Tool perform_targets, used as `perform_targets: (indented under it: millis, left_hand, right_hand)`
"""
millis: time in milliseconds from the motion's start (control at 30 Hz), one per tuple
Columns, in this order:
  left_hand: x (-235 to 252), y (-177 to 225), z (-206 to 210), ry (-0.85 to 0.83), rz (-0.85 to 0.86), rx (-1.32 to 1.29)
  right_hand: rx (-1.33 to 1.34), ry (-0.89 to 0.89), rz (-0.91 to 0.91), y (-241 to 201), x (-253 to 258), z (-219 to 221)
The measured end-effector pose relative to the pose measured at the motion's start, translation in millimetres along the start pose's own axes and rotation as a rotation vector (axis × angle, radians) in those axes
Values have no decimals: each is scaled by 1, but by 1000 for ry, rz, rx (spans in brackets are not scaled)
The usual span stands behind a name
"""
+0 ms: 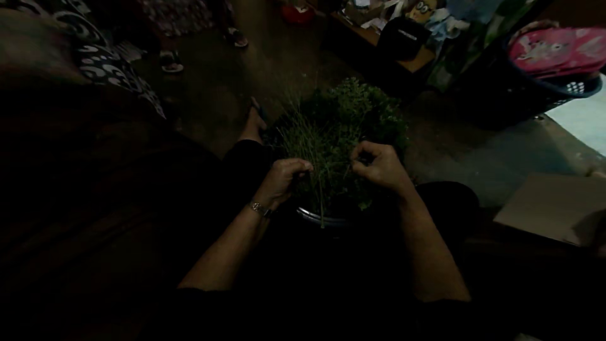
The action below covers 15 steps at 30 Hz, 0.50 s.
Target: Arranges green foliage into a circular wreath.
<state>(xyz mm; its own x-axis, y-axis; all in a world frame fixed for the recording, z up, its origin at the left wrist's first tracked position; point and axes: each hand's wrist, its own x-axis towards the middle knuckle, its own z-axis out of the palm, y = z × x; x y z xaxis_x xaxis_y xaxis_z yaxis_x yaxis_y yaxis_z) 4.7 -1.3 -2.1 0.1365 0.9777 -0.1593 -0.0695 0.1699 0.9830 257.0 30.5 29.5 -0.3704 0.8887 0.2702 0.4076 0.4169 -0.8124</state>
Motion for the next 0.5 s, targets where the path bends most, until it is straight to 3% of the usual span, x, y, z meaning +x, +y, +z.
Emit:
perform_targets:
  millis: [233, 333, 500]
  left_hand:
    - [14, -7, -28, 207, 42, -18]
    - [19, -9, -29, 264, 19, 329]
    - [53, -40, -17, 33, -20, 846]
  right_hand:
    - [-31, 140, 44, 13, -6, -48]
    - [-162, 155, 143, 19, -2, -51]
    - [-433, -30, 212, 31, 13, -29]
